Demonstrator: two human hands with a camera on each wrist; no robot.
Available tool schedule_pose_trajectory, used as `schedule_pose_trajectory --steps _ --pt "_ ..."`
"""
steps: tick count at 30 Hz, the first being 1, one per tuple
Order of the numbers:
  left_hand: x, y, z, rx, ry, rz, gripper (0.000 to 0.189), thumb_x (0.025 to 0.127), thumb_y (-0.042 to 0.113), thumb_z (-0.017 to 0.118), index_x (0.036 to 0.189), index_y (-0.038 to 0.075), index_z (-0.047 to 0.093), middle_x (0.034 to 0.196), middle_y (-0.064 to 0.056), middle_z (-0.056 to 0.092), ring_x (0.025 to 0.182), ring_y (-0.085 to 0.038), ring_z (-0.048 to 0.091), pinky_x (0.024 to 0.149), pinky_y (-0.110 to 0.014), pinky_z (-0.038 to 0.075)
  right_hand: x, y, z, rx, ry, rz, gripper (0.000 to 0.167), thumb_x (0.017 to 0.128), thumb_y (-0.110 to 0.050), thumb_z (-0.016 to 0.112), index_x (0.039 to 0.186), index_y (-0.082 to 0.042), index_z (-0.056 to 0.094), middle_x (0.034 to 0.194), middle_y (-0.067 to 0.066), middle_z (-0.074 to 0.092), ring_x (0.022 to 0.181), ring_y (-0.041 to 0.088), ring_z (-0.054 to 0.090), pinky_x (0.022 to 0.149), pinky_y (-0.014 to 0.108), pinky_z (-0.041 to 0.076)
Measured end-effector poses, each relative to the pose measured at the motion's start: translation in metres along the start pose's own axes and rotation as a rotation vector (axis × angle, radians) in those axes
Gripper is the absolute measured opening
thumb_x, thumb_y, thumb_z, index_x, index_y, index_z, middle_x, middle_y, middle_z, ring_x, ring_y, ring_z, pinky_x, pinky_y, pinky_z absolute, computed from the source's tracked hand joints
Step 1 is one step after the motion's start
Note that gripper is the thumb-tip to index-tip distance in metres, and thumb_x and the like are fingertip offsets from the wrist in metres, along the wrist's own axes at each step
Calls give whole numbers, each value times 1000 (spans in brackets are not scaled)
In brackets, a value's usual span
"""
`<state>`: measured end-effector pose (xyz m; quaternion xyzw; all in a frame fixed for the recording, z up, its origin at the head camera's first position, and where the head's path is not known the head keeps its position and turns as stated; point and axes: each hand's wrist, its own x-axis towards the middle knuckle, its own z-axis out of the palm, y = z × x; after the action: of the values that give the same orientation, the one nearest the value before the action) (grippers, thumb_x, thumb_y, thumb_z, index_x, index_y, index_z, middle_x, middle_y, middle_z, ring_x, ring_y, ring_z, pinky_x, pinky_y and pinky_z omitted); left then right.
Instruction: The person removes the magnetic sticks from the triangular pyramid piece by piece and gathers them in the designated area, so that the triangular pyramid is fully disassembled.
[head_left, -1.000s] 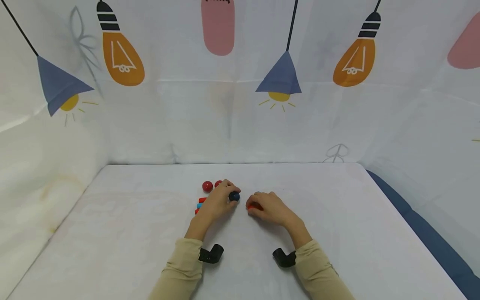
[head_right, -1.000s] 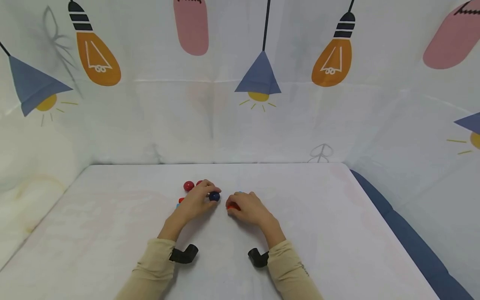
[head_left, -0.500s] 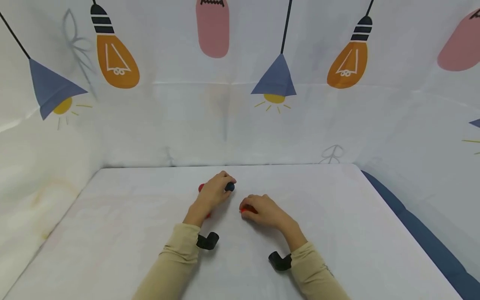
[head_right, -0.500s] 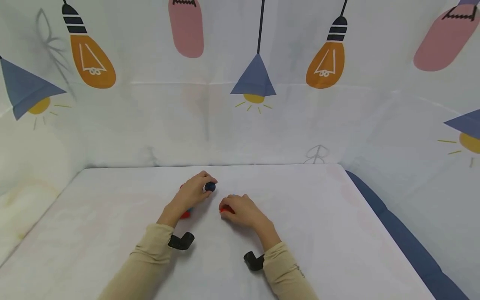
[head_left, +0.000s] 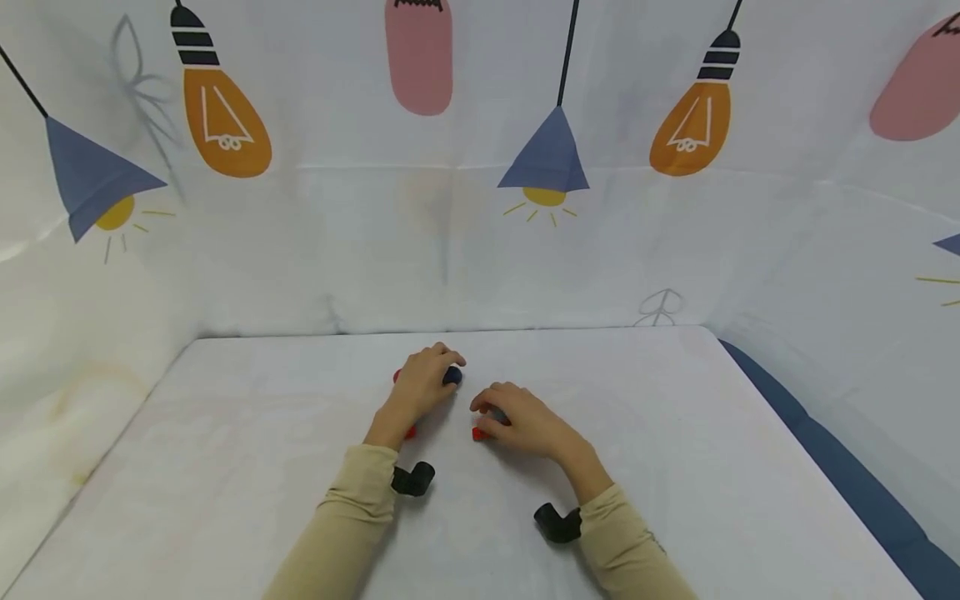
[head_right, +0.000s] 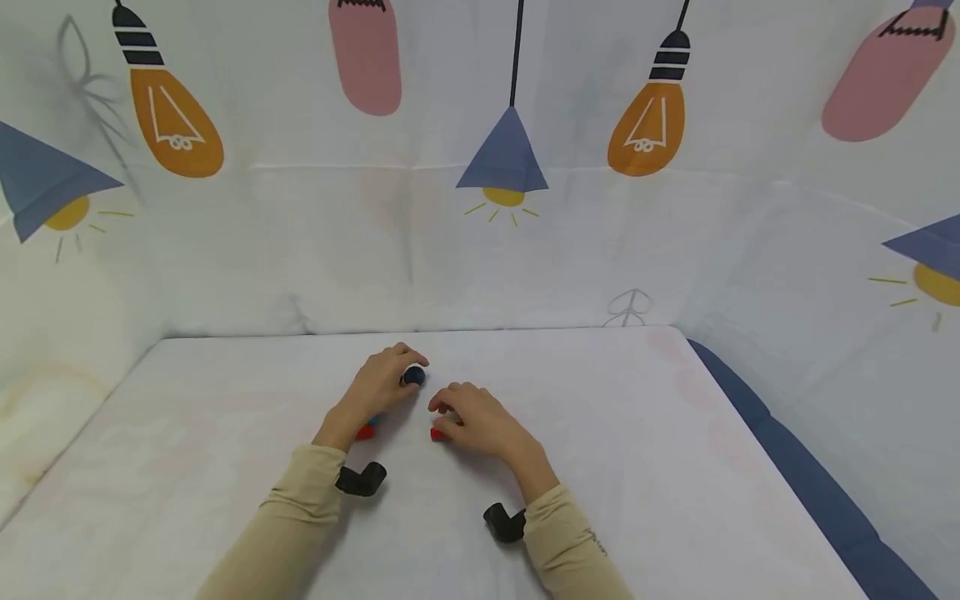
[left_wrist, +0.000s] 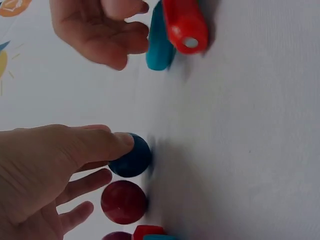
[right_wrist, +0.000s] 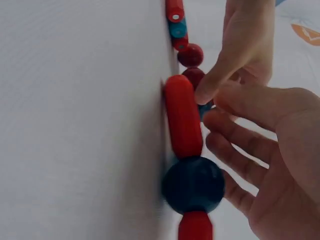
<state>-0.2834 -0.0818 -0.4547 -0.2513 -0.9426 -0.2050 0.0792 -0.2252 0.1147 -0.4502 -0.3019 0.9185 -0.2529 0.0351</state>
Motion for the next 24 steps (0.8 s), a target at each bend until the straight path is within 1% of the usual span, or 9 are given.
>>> schedule_pose_trajectory --steps 3,5,7,10,12,14,16,19,24 --pt "0 7 -1 -48 9 46 30 82 5 70 110 12 66 109 -8 62 101 -28 60 89 -44 48 -3 -4 -9 49 -4 56 22 95 -21 55 114 -12 61 90 -3 63 83 12 57 78 30 47" --pt "1 14 -2 -103 -26 87 30 84 3 66 113 12 65 112 -7 61 103 -27 58 86 -41 50 -5 -7 -15 88 -69 110 25 95 -22 53 117 -11 58 82 -1 64 73 10 56 71 28 46" --pt "3 20 -1 -160 -92 135 31 87 1 63 116 12 64 116 -7 60 107 -25 57 87 -38 50 -8 -11 -19 128 -173 169 31 96 -24 53 124 -10 54 73 0 64 65 8 55 65 26 45" --pt "4 27 3 -192 -225 181 34 88 3 61 121 12 61 122 -5 58 114 -22 54 91 -35 50 -10 -15 -20 149 -308 200 40 95 -26 55 129 -8 47 67 0 60 60 8 52 60 25 42" --pt "4 30 7 -206 -289 192 33 89 3 61 120 11 62 123 -5 59 114 -22 55 96 -35 48 -10 -18 -18 147 -347 199 41 95 -26 55 129 -6 45 67 -2 57 60 9 51 59 24 42" --pt "3 31 11 -193 -330 170 30 89 5 62 118 12 64 119 -4 60 111 -20 55 94 -34 49 -9 -18 -16 128 -345 192 34 94 -25 56 122 -7 49 69 -3 53 63 10 50 60 24 41" --pt "2 32 14 -165 -331 146 25 88 7 63 113 14 66 112 -2 61 104 -18 56 91 -32 50 -10 -16 -15 105 -345 198 28 94 -25 57 118 -10 52 71 -4 50 65 10 50 61 25 40" --pt "-1 33 15 -102 -313 109 18 87 12 67 104 17 67 101 1 61 92 -15 56 81 -29 50 -11 -10 -16 92 -351 200 22 94 -27 57 112 -15 57 75 -6 53 71 10 51 64 25 41" --pt "-9 35 13 -60 -277 60 17 84 18 71 100 17 66 94 1 61 84 -14 56 77 -27 51 -15 0 -27 140 -390 197 22 95 -26 54 112 -18 64 94 -9 61 88 10 53 78 30 46"
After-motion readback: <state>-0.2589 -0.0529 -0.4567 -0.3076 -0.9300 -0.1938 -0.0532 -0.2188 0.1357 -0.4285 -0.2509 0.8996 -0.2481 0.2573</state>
